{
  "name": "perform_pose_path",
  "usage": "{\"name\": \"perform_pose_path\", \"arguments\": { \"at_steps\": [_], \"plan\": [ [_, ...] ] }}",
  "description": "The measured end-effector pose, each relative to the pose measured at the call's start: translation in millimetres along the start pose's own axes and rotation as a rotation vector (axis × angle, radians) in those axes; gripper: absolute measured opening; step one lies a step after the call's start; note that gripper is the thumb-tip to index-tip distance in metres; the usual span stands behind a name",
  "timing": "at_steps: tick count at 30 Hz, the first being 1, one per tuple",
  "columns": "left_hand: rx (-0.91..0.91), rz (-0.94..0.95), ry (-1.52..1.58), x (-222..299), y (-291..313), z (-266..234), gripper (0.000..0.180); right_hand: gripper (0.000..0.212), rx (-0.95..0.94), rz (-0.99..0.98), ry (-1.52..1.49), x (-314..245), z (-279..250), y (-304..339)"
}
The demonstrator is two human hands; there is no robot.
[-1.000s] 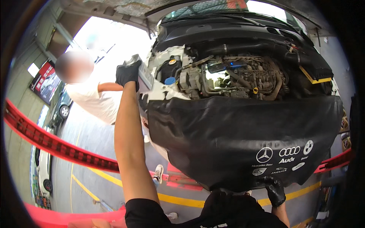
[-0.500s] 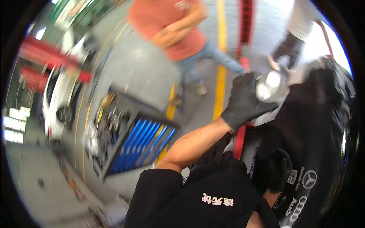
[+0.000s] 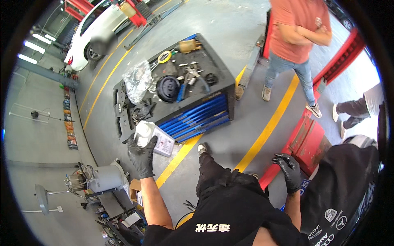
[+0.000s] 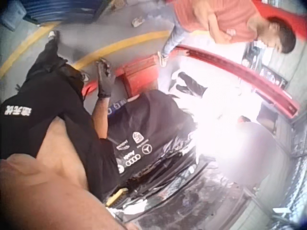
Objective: The person assembles a car part using a ratchet and socket, then pours green fluid into the assembled component. The person handles the part and tools on a workbench in a garage.
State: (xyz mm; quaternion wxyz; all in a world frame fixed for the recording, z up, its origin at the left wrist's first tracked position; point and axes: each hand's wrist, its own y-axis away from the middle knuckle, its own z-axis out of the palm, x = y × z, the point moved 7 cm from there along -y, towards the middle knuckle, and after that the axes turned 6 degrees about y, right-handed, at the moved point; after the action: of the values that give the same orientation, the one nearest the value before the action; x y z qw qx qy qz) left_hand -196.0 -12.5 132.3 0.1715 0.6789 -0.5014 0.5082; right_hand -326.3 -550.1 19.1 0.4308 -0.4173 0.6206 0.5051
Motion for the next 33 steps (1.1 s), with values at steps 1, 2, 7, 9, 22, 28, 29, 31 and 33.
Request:
{"name": "perform_pose_path", "arguments": {
  "at_steps": [1, 2, 7, 9, 22, 28, 29, 31, 33],
  "plan": [
    [0.025, 0.0, -0.026, -20.3, -15.5, -16.2, 0.067, 0.023, -0.033, 0.004, 0.011, -2.1, 30.4, -15.6],
    [0.049, 0.001, -0.053, -38.3, -33.3, -30.8, 0.067, 0.023, -0.065, 0.009, 0.02, -6.4, 60.6, -30.1],
    [-0.036, 0.033, -0.101, -60.4, -121.3, -37.9, 0.071, 0.025, -0.209, -0.061, 0.08, -55.8, 218.4, -100.8],
    [-0.037, 0.079, -0.04, -105.0, -146.7, -35.7, 0.073, 0.026, -0.26, -0.02, 0.007, -78.8, 266.7, -111.0],
    [0.157, 0.22, -0.154, -112.6, -228.7, 28.5, 0.076, 0.023, -0.511, -0.093, 0.168, -153.9, 402.7, -210.8],
    [0.007, 0.228, 0.169, -61.0, -218.6, 27.1, 0.034, 0.026, -0.658, -0.155, 0.151, -170.8, 427.9, -236.6],
    [0.027, 0.104, 0.235, -73.0, -214.0, 31.5, 0.045, 0.027, -0.665, -0.238, 0.227, -165.4, 428.6, -250.0],
    [0.064, 0.045, -0.064, -91.4, -190.3, 39.0, 0.08, 0.027, -0.723, -0.319, 0.316, -180.6, 438.1, -247.5],
    [0.129, 0.033, -0.109, -95.5, -175.7, 18.7, 0.097, 0.027, -0.82, -0.287, 0.318, -195.9, 461.6, -229.4]
  ]
}}
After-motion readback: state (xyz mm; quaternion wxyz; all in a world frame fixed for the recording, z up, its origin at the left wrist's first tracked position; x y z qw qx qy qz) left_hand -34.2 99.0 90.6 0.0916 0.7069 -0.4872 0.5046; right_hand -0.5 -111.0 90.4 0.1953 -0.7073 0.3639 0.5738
